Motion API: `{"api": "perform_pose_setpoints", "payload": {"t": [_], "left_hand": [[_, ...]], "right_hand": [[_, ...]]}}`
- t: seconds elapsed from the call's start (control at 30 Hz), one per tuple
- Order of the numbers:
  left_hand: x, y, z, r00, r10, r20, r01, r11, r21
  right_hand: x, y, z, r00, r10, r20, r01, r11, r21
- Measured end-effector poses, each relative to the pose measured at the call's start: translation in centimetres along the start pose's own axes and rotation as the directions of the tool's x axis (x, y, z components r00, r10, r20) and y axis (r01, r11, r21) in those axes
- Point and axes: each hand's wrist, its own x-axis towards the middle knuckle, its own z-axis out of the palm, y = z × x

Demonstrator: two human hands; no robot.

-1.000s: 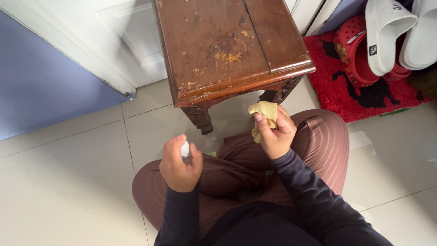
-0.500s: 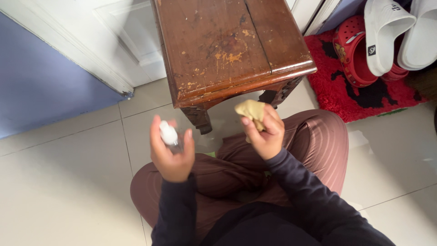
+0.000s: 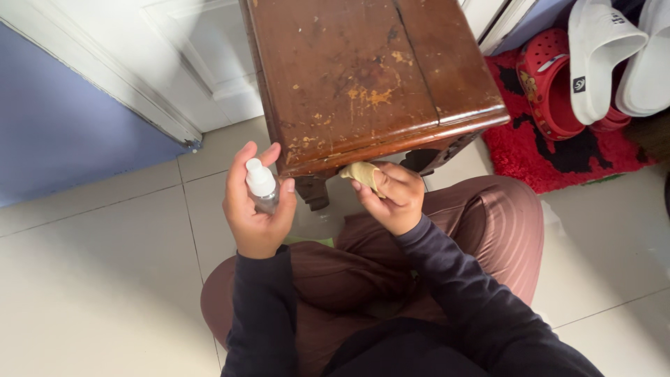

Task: The person sits on the floor and cleans a small wooden stool. They spray a liquid from a small bottle onto the stool and wipe the surface and edges with a cloth.

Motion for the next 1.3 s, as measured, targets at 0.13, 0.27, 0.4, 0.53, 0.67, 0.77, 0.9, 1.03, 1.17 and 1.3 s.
{"api": "perform_pose_setpoints", "payload": {"t": [0.13, 0.27, 0.4, 0.53, 0.67, 0.77, 0.9, 1.03, 1.17, 1.3], "left_hand": [[0.1, -0.3, 0.0, 0.994, -0.113, 0.003, 0.113, 0.986, -0.125], [0.1, -0.4, -0.1, 0.990, -0.138, 0.007, 0.137, 0.979, -0.151], [0.1, -0.6, -0.1, 0.991, -0.134, 0.007, 0.133, 0.978, -0.159], [0.0, -0.4, -0.2, 0.991, -0.136, 0.014, 0.137, 0.976, -0.167], [0.1, -0.5, -0.1, 0.991, -0.131, 0.017, 0.132, 0.971, -0.199], [0.1, -0.4, 0.0, 0.991, -0.135, 0.019, 0.136, 0.969, -0.207], [0.1, -0.3, -0.1, 0.993, -0.118, 0.019, 0.120, 0.975, -0.188], [-0.2, -0.2, -0.1, 0.989, -0.146, 0.024, 0.148, 0.965, -0.217], [0.0, -0.2, -0.2, 0.989, -0.149, 0.028, 0.151, 0.969, -0.194], [-0.1, -0.3, 0.0, 0.993, -0.118, 0.010, 0.118, 0.978, -0.173]], "right_hand": [[1.0, 0.0, 0.2, 0.993, -0.104, 0.057, 0.110, 0.987, -0.114], [1.0, -0.3, 0.1, 0.988, -0.103, 0.111, 0.122, 0.977, -0.176], [0.7, 0.4, 0.7, 0.973, -0.171, 0.152, 0.199, 0.960, -0.196], [0.5, 0.6, 0.1, 0.971, -0.180, 0.157, 0.212, 0.951, -0.224], [0.3, -0.1, -0.2, 0.988, -0.069, 0.141, 0.093, 0.980, -0.176], [0.3, -1.3, 0.1, 0.992, 0.040, 0.122, -0.028, 0.995, -0.097], [0.9, -2.6, 1.0, 0.988, 0.072, 0.135, -0.067, 0.997, -0.044], [1.1, -3.1, 1.3, 0.980, 0.011, 0.199, 0.017, 0.990, -0.138], [1.9, -3.2, 1.1, 0.978, -0.060, 0.200, 0.110, 0.962, -0.251], [2.0, -3.7, 1.2, 0.976, -0.064, 0.207, 0.125, 0.947, -0.295]]}}
